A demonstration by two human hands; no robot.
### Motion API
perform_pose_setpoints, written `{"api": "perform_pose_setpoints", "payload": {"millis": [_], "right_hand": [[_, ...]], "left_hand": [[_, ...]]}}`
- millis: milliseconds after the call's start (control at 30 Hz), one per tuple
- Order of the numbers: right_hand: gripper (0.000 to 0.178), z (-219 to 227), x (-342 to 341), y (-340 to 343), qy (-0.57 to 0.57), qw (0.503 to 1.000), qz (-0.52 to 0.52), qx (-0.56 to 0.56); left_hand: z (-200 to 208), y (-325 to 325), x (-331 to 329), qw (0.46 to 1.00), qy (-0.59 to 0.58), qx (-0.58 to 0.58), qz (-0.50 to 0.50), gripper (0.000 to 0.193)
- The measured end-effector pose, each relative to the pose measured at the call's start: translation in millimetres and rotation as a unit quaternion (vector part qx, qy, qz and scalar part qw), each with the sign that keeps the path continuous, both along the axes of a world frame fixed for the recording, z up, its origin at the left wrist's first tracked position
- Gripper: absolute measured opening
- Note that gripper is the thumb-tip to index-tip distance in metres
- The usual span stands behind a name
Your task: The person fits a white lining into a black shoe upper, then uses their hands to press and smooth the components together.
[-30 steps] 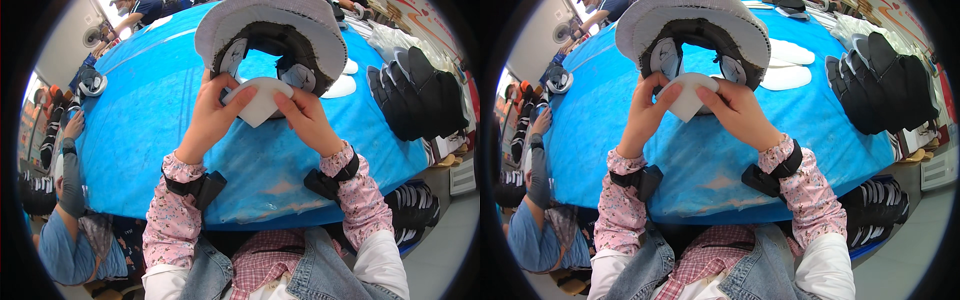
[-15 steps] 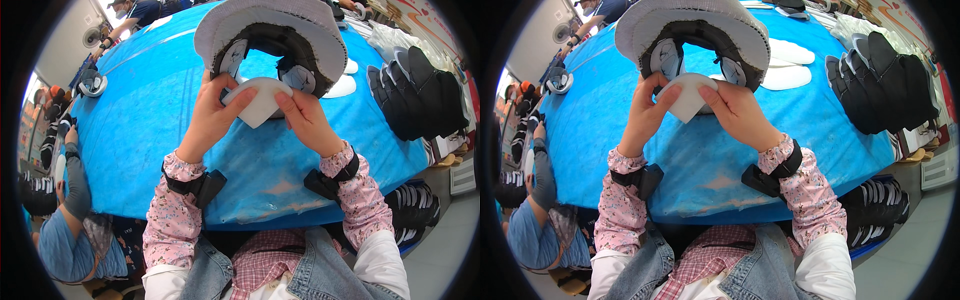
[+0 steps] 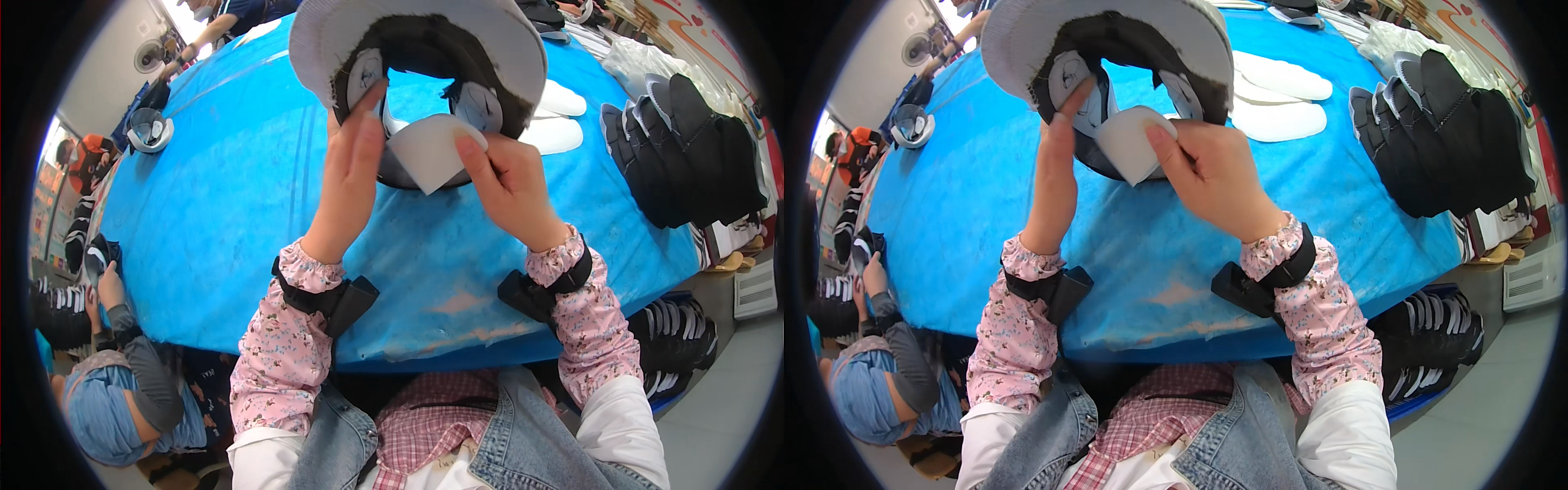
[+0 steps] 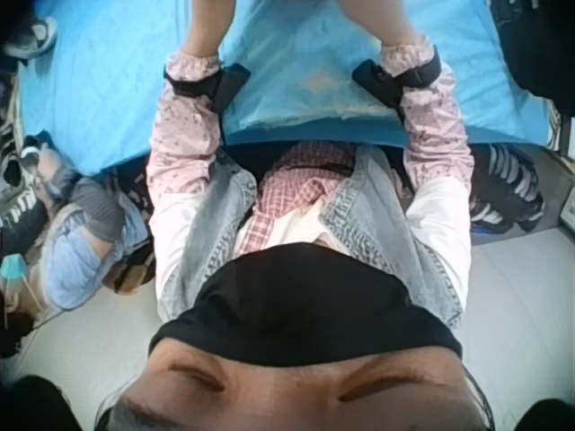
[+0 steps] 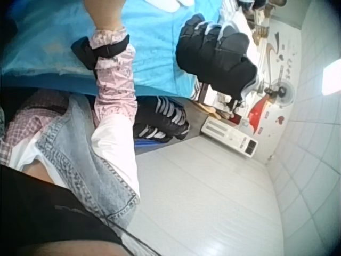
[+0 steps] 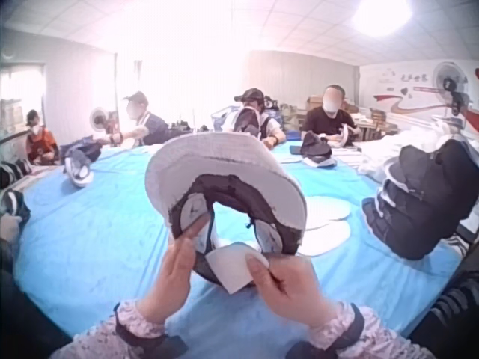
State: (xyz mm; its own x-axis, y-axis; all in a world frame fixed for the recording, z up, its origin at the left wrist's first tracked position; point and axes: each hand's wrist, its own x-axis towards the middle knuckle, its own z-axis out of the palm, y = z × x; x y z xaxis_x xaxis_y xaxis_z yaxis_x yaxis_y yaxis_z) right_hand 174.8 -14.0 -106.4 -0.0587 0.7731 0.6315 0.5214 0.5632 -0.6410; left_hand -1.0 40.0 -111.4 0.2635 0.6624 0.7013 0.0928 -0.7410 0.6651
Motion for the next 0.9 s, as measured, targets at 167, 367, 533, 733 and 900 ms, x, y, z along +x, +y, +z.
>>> {"api": "perform_pose_setpoints", "payload": {"millis": [167,367,533,733,900], "right_hand": [[0.033,-5.1,-0.6,7.5,-0.064,0.994,-0.072,0.05],[0.03,-14.6,-8.4,14.8,-0.154,0.98,-0.086,0.093],[0.03,-29.1,-6.7,29.7,-0.174,0.971,-0.102,0.131],[0.03,-33.2,-6.1,30.2,-0.167,0.976,-0.111,0.091],[0.03,-32.0,-8.6,28.6,-0.177,0.973,-0.121,0.083]], "left_hand": [[-3.5,-7.0,1.4,0.998,-0.046,-0.004,-0.031,0.056],[-2.1,-16.5,5.8,0.996,0.039,0.073,-0.013,0.067],[-6.1,-16.2,8.1,0.999,0.016,0.021,-0.027,0.072],[-6.0,-16.5,9.9,0.999,-0.015,-0.028,-0.037,0.074],[-4.1,-12.5,4.9,0.997,0.013,0.059,-0.039,0.06]]}}
